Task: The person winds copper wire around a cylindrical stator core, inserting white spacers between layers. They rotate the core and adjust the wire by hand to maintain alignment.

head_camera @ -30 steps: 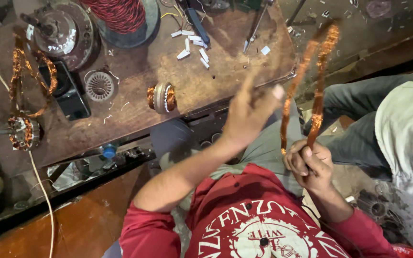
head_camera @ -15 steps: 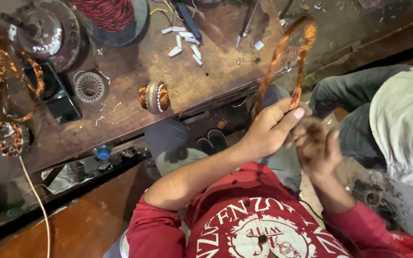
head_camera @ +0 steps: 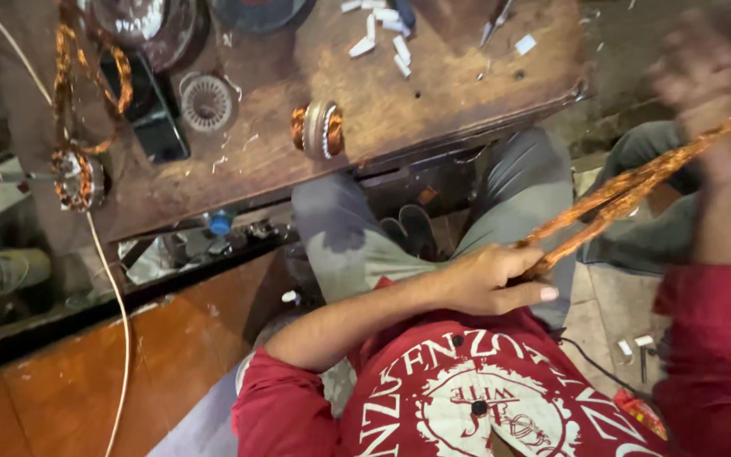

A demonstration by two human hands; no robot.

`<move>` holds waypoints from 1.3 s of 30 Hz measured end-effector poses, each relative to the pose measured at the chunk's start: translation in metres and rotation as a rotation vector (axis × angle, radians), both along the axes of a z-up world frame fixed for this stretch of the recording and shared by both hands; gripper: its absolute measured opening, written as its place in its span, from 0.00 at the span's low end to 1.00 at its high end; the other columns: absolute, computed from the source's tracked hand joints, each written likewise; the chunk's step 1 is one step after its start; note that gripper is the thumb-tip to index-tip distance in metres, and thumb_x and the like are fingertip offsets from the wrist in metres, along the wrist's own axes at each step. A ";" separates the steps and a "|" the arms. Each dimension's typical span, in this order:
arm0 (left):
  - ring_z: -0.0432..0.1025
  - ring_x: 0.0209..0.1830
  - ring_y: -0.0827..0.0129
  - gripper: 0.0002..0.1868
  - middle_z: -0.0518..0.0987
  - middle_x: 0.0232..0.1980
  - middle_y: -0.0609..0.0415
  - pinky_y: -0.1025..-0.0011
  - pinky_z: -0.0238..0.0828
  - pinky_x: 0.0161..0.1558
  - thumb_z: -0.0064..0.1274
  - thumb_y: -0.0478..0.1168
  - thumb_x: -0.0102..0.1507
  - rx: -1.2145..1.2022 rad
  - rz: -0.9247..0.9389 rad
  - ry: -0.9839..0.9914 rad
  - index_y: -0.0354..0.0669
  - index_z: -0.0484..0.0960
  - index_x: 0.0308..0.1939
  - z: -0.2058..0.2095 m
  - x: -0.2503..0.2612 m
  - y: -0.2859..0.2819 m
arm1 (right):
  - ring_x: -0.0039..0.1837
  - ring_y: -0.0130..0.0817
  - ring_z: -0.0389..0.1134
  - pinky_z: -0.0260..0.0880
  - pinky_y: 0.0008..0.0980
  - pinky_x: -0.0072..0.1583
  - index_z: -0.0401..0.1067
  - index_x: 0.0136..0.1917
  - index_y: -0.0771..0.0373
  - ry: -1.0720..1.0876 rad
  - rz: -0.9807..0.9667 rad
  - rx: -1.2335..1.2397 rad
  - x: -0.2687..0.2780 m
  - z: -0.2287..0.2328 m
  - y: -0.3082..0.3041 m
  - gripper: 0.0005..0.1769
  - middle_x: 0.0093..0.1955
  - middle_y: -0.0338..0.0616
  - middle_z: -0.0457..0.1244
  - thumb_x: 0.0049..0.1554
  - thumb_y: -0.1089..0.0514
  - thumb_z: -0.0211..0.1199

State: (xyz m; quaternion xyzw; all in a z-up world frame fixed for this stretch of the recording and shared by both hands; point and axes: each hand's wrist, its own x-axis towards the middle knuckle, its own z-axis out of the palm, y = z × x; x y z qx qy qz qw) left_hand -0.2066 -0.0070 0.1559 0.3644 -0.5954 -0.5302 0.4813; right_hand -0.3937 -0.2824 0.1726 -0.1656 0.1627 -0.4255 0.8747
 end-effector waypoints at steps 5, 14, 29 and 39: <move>0.72 0.22 0.67 0.16 0.74 0.27 0.51 0.67 0.65 0.29 0.45 0.51 0.74 -0.037 0.027 -0.037 0.43 0.76 0.47 0.012 -0.011 0.007 | 0.65 0.48 0.61 0.60 0.50 0.73 0.60 0.74 0.73 0.231 0.006 -0.041 -0.005 -0.016 -0.007 0.54 0.65 0.60 0.61 0.61 0.21 0.42; 0.62 0.22 0.69 0.14 0.68 0.24 0.50 0.65 0.60 0.28 0.46 0.47 0.75 0.101 0.078 0.026 0.39 0.76 0.44 0.017 0.023 -0.007 | 0.62 0.54 0.71 0.69 0.56 0.71 0.72 0.57 0.76 0.524 0.406 -0.282 -0.062 -0.001 0.087 0.51 0.52 0.57 0.69 0.60 0.19 0.53; 0.67 0.22 0.60 0.15 0.71 0.25 0.46 0.63 0.65 0.29 0.46 0.48 0.74 0.112 -0.063 -0.112 0.38 0.77 0.44 0.031 0.030 -0.017 | 0.64 0.50 0.69 0.67 0.52 0.67 0.69 0.67 0.67 1.188 0.301 -2.037 0.011 0.078 0.125 0.33 0.62 0.54 0.67 0.49 0.57 0.69; 0.75 0.51 0.53 0.15 0.78 0.50 0.47 0.56 0.72 0.55 0.56 0.45 0.71 -0.697 0.600 -0.264 0.39 0.75 0.55 0.075 0.049 -0.004 | 0.46 0.39 0.71 0.71 0.32 0.49 0.72 0.67 0.71 1.414 -0.043 -1.636 -0.020 0.057 0.132 0.16 0.48 0.55 0.69 0.67 0.72 0.58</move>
